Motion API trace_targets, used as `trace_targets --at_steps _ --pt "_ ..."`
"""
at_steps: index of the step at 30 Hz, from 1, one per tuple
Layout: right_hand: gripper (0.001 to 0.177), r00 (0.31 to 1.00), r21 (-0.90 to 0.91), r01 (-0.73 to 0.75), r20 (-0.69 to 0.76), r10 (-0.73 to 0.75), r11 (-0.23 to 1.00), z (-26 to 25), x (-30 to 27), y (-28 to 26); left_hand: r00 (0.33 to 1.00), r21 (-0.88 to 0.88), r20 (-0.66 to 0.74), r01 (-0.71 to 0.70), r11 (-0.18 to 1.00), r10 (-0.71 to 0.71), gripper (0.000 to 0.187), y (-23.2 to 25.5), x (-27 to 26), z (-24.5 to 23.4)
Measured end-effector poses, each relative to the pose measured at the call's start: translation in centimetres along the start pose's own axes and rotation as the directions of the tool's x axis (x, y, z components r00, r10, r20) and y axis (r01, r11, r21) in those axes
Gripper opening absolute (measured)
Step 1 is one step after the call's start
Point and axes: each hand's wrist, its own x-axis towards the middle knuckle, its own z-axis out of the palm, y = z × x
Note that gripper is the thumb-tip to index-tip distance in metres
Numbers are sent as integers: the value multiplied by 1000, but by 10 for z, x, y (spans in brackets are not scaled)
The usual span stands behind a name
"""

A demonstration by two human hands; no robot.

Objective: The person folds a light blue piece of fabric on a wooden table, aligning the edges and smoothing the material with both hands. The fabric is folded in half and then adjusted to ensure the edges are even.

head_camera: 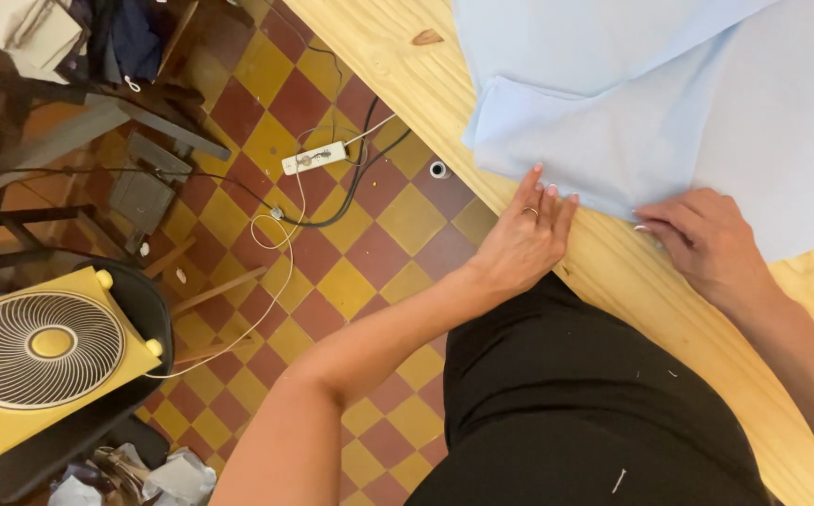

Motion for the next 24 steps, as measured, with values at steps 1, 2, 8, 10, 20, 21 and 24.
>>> trace_targets --at_steps 1,2,8,10,20,21,24 --pt "12 1000 -1 -2 -1 2 1000 -1 2 -5 1000 -1 -1 -2 1000 2 45 1 0 2" --pt "6 999 26 -35 -8 35 999 0 5 -11 999 17 43 -26 1000 25 48 1 0 4" --pt "10 971 -10 -232 58 232 973 11 1 0 978 107 187 -113 988 92 57 0 6 -4" --pt "15 941 -49 -314 118 318 948 13 2 4 972 116 214 -124 985 97 59 2 7 -4" --pt "19 744 -298 -486 351 568 821 0 40 -9 968 168 230 -140 976 100 61 11 10 -3" --pt "24 714 -373 -473 369 596 798 -2 45 -12 970 193 228 -123 974 77 61 13 10 -3" --pt "34 788 -532 -341 288 544 775 -6 47 -20 985 215 165 -86 973 50 60 17 8 2"
